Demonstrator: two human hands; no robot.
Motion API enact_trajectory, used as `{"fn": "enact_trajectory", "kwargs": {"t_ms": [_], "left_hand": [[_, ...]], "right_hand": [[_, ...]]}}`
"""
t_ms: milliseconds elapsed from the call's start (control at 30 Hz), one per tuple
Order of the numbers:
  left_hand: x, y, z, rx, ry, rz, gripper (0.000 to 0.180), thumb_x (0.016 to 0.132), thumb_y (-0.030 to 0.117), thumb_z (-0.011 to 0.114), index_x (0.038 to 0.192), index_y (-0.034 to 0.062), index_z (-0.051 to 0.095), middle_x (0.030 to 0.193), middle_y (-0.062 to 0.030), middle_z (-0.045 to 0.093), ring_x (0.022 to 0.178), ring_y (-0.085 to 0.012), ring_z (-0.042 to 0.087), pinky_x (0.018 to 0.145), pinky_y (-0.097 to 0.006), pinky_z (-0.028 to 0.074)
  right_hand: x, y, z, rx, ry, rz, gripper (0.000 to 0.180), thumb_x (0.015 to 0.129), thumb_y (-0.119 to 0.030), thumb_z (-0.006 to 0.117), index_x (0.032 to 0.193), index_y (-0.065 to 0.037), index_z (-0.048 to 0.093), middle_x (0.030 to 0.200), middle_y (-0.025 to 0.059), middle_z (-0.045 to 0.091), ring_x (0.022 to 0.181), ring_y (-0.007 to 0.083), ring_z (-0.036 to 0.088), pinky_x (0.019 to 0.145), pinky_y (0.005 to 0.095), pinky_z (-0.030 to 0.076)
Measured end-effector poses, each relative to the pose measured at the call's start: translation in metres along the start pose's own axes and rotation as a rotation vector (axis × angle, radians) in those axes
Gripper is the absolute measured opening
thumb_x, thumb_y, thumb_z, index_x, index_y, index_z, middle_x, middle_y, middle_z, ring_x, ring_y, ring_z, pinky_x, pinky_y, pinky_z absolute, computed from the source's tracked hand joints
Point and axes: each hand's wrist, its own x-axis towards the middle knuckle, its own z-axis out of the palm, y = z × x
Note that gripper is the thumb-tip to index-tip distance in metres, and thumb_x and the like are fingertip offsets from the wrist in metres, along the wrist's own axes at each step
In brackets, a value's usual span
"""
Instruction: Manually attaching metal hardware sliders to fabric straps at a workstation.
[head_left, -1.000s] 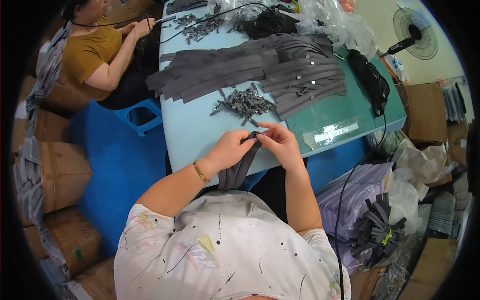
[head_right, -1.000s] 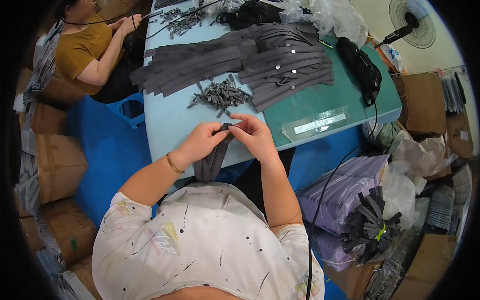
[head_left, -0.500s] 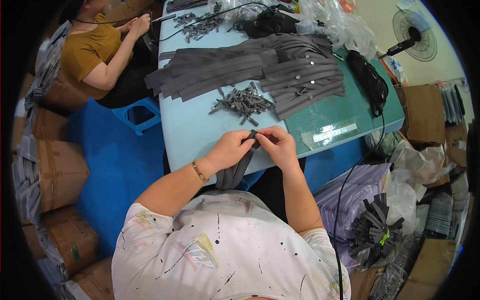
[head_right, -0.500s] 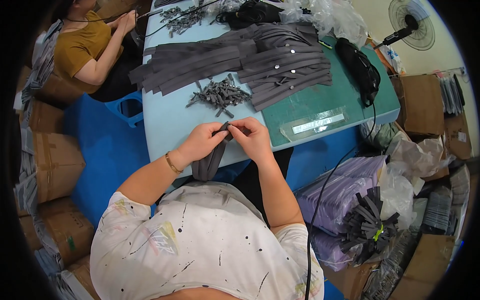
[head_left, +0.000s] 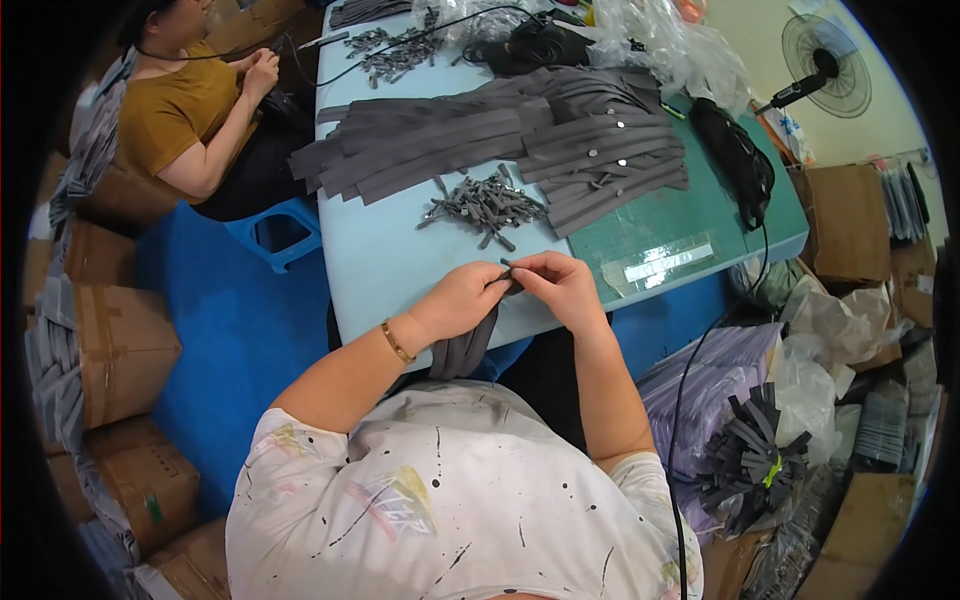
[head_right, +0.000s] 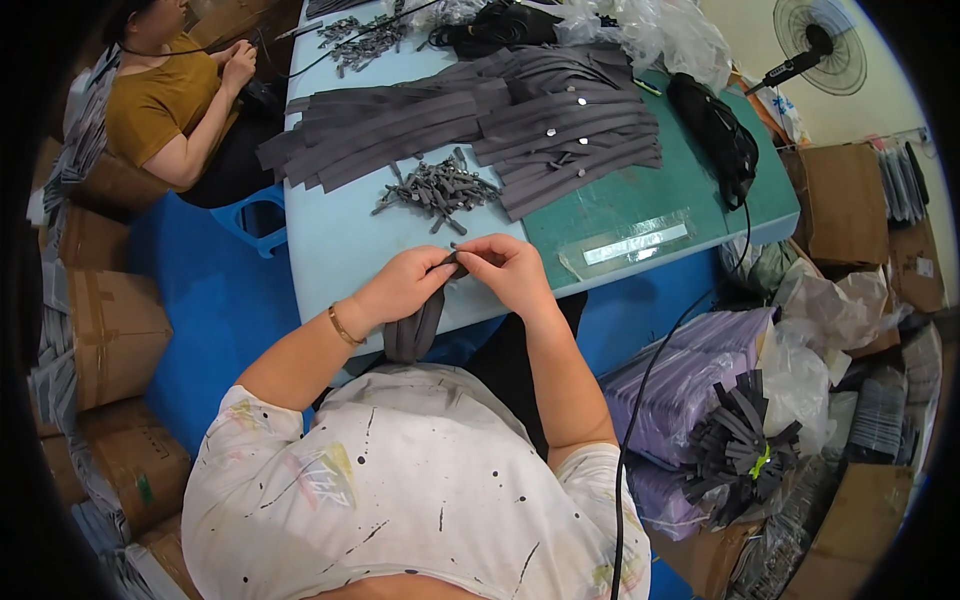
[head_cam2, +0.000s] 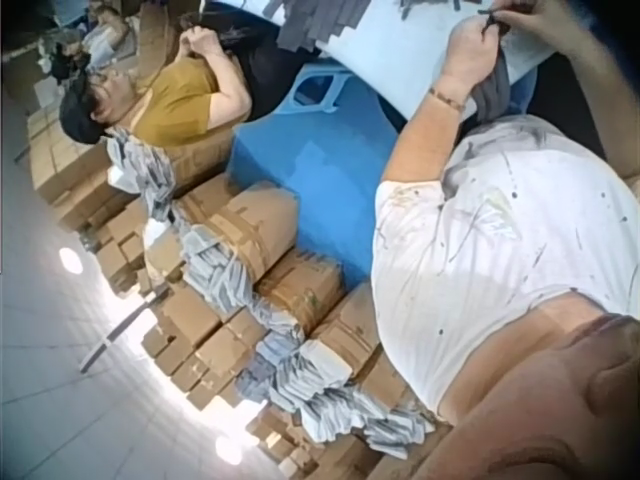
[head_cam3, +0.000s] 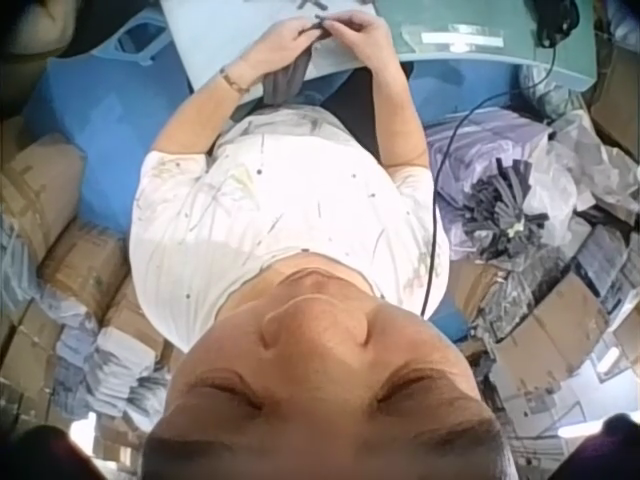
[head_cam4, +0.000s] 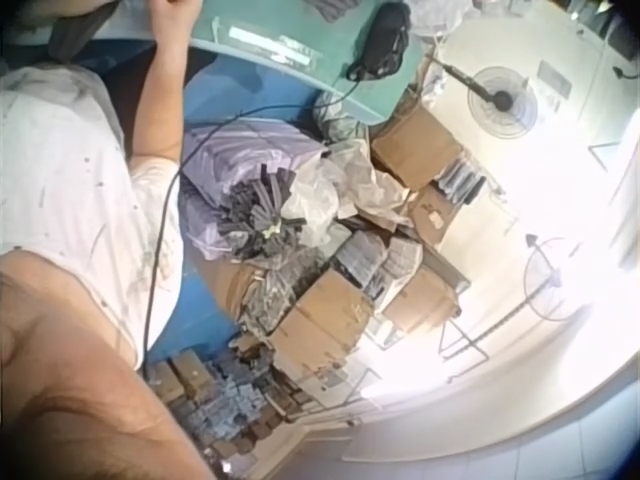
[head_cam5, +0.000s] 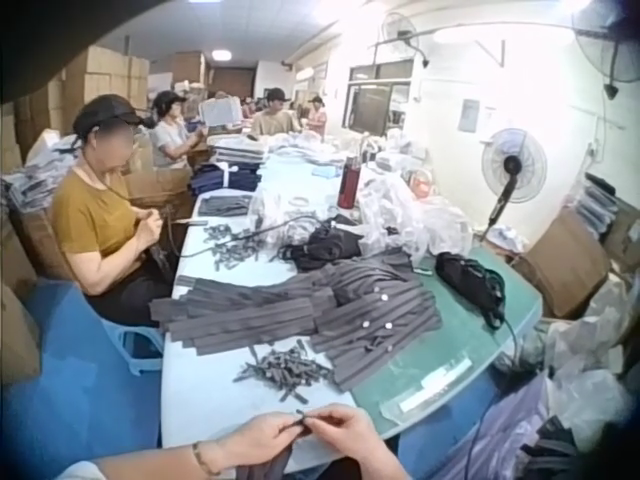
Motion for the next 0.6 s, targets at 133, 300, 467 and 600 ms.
{"fn": "enact_trajectory", "kwargs": {"t_ms": [133,300,467,600], "left_hand": [[0.001,-0.001,0.0,0.067,-0.007,0.076,0.017,0.089,0.013,0.05,0.088,-0.0015,0.058,0.08,-0.0139,0.058,0.077,-0.0258,0.053,0.07,-0.034,0.043],[0.0,-0.002,0.004,0.135,0.018,0.122,0.014,0.086,0.01,0.05,0.087,-0.0005,0.059,0.078,-0.0148,0.056,0.076,-0.029,0.053,0.07,-0.035,0.043],[-0.001,-0.005,0.008,0.124,0.054,0.13,0.014,0.087,0.01,0.049,0.088,-0.0006,0.059,0.079,-0.0148,0.055,0.076,-0.0287,0.053,0.069,-0.035,0.043],[-0.002,-0.002,0.01,0.114,0.038,0.121,0.015,0.087,0.009,0.049,0.09,-0.0017,0.059,0.08,-0.0142,0.055,0.075,-0.028,0.052,0.069,-0.034,0.043]], "right_hand": [[-0.001,-0.006,-0.005,-0.094,-0.016,-0.007,0.012,0.079,-0.007,0.069,0.088,0.001,0.068,0.079,0.0029,0.064,0.07,0.0068,0.059,0.064,0.0198,0.047],[-0.005,0.001,-0.003,-0.161,-0.005,-0.039,0.012,0.078,-0.007,0.069,0.087,0.001,0.068,0.079,0.0038,0.064,0.069,0.006,0.058,0.062,0.0195,0.047],[-0.008,0.004,-0.009,-0.096,-0.054,-0.025,0.011,0.079,-0.006,0.068,0.088,0.0,0.068,0.077,0.002,0.063,0.068,0.0056,0.057,0.061,0.0195,0.046],[-0.007,0.004,-0.006,-0.111,-0.022,-0.048,0.01,0.08,-0.006,0.068,0.088,-0.001,0.068,0.073,-0.0001,0.061,0.066,0.0042,0.055,0.059,0.0191,0.044]]}}
